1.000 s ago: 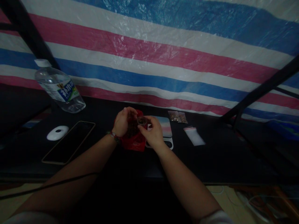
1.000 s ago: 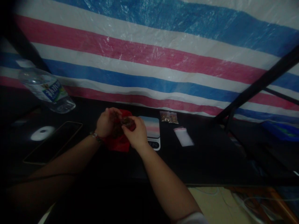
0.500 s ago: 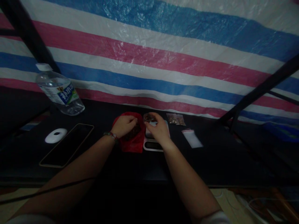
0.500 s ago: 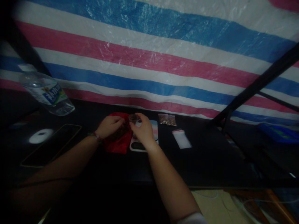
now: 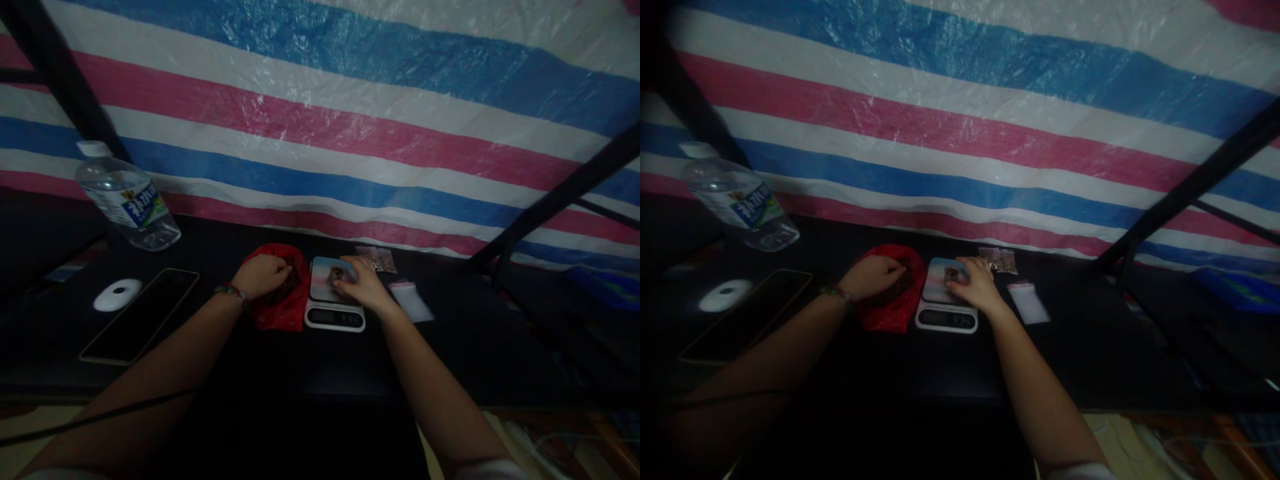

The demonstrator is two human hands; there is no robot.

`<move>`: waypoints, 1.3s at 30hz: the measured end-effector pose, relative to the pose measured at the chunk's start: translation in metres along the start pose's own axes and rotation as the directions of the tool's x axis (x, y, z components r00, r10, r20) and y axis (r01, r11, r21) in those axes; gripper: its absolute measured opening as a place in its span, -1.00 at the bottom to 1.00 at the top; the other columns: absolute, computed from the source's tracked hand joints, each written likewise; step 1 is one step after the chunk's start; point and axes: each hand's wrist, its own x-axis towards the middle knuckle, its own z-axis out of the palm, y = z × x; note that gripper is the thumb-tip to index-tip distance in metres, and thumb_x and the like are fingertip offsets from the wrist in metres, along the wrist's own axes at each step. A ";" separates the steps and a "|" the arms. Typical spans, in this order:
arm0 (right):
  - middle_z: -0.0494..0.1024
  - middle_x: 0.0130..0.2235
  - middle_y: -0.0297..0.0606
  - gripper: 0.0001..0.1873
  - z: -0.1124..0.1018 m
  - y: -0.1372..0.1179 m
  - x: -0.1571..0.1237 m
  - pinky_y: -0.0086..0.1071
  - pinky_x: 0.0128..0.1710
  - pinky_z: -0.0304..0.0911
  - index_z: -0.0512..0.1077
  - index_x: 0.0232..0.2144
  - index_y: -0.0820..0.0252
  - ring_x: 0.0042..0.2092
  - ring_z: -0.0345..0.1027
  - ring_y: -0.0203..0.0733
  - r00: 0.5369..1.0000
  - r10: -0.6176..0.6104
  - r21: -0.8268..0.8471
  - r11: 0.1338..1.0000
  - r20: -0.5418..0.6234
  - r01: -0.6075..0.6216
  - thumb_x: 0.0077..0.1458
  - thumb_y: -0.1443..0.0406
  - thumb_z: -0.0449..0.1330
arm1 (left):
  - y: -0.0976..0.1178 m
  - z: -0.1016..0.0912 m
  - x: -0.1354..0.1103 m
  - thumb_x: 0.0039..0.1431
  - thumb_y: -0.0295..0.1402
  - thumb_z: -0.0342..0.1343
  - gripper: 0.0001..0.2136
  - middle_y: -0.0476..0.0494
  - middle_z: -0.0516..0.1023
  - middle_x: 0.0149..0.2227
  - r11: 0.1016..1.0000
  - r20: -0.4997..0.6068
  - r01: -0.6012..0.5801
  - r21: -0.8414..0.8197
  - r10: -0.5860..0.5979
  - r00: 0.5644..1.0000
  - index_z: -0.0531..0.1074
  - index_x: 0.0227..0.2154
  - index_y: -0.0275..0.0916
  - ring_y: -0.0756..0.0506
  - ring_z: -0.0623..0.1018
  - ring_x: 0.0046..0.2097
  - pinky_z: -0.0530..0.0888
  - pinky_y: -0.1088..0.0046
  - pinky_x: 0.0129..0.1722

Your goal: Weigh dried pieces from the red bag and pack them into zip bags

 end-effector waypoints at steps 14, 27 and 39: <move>0.57 -0.34 -0.12 -0.69 -0.078 0.077 -0.019 -0.35 -0.33 0.20 0.49 -0.37 0.22 -0.27 0.44 -0.10 0.803 0.585 -0.315 0.745 -0.113 -0.588 0.03 0.08 0.15 | -0.013 -0.004 0.005 0.05 -0.15 0.11 -0.75 -0.15 0.59 -0.24 0.952 0.154 -0.171 -0.256 0.215 0.965 0.59 -0.33 -0.14 -0.13 0.51 -0.19 0.34 0.43 -0.11; 0.55 -0.35 -0.09 -0.83 -0.068 0.088 -0.027 -0.37 -0.41 0.18 0.49 -0.41 0.27 -0.34 0.43 -0.12 0.759 0.626 -0.412 0.749 0.182 -0.519 -0.06 0.26 0.23 | -0.019 -0.017 0.003 0.08 -0.13 0.06 -0.73 -0.08 0.60 -0.27 0.972 0.145 -0.134 -0.194 0.164 0.976 0.58 -0.31 -0.13 -0.10 0.53 -0.24 0.37 0.49 -0.20; 0.54 -0.31 -0.17 -0.83 -0.068 0.093 -0.029 -0.46 -0.36 0.18 0.47 -0.34 0.28 -0.30 0.40 -0.21 0.772 0.566 -0.350 0.813 0.291 -0.464 -0.08 0.41 0.21 | 0.012 -0.020 -0.005 0.24 -0.13 -0.17 -0.60 -0.11 0.58 -0.29 0.979 0.022 -0.163 0.124 0.162 0.987 0.52 -0.31 -0.23 -0.08 0.51 -0.25 0.37 0.46 -0.22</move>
